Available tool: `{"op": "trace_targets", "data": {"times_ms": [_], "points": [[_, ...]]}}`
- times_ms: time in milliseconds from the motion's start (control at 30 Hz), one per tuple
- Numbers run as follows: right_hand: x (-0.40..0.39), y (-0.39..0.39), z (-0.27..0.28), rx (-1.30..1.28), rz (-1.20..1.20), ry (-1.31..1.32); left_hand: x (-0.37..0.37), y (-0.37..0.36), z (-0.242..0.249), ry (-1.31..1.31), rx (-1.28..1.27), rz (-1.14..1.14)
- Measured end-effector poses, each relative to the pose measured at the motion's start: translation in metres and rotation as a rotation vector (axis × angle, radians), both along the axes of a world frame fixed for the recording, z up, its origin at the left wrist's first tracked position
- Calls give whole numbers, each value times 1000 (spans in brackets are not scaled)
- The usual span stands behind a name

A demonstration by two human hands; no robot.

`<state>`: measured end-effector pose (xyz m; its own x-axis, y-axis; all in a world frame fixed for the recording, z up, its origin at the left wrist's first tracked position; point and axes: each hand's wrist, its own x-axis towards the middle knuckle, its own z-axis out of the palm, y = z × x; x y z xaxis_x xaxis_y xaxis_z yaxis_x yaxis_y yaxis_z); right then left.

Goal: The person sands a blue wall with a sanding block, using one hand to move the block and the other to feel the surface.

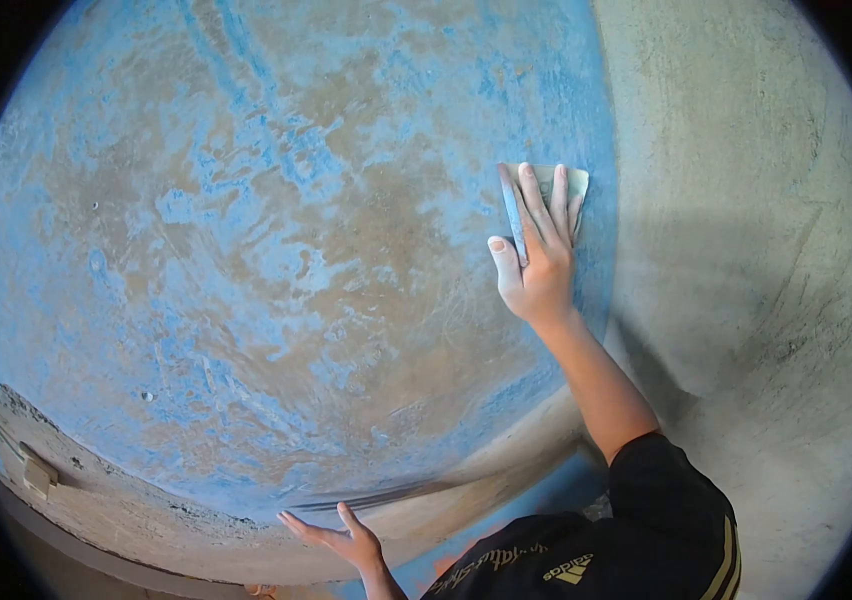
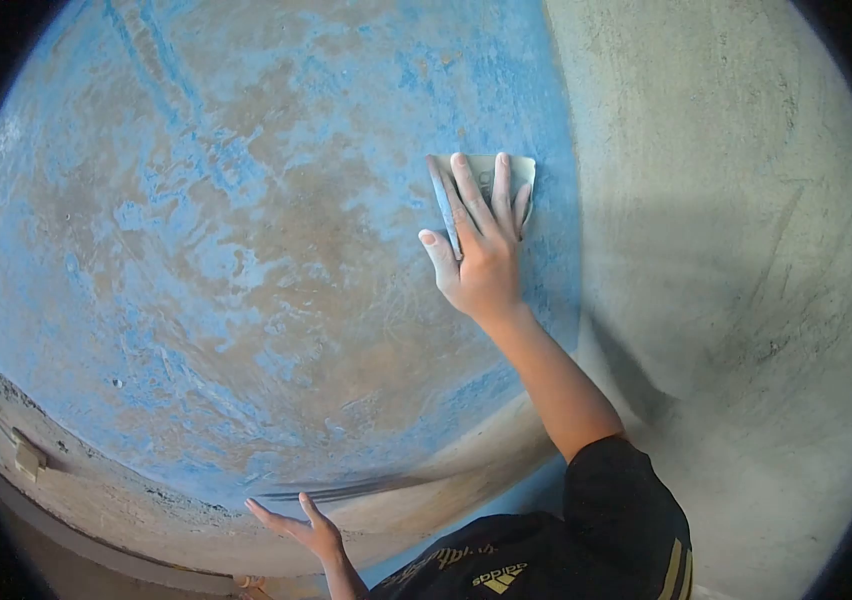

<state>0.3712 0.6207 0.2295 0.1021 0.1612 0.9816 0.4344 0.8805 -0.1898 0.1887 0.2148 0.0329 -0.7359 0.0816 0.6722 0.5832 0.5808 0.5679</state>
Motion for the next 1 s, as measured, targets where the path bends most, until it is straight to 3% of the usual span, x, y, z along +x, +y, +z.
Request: {"op": "trace_targets", "data": {"times_ms": [33, 167, 200, 300, 467, 533, 600, 700, 733, 800, 867, 967, 1000], "points": [[4, 10, -1, 67, -3, -53, 1, 1, 2, 1, 0, 9], [24, 45, 24, -14, 23, 153, 0, 0, 8, 29, 2, 20], [11, 27, 28, 26, 144, 154, 0, -1, 10, 36, 4, 31], [3, 6, 18, 373, 86, -236, -6, -4, 10, 58, 4, 59], [14, 45, 36, -1, 173, 292, -3, -15, 9, 50, 16, 82], [18, 10, 24, 151, 240, -153, -2, -19, 3, 29, -3, 103], [10, 25, 24, 430, 10, -188, -6, -18, 1, 28, -18, 108], [32, 49, 38, 60, -68, 144, -2, -22, -2, 19, -29, 107], [21, 41, 38, 86, 39, 158, -1, -19, 1, 14, -24, 107], [33, -3, 30, 142, 195, -290, 0, -18, 6, 8, -28, 110], [7, 19, 24, 467, 128, -245, -2, -16, 8, -2, -43, 113], [30, 49, 47, 14, 151, 279, -5, -15, 8, 18, -48, 84], [21, 53, 47, 19, 31, 245, -3, -13, 10, 19, -32, 71]]}}
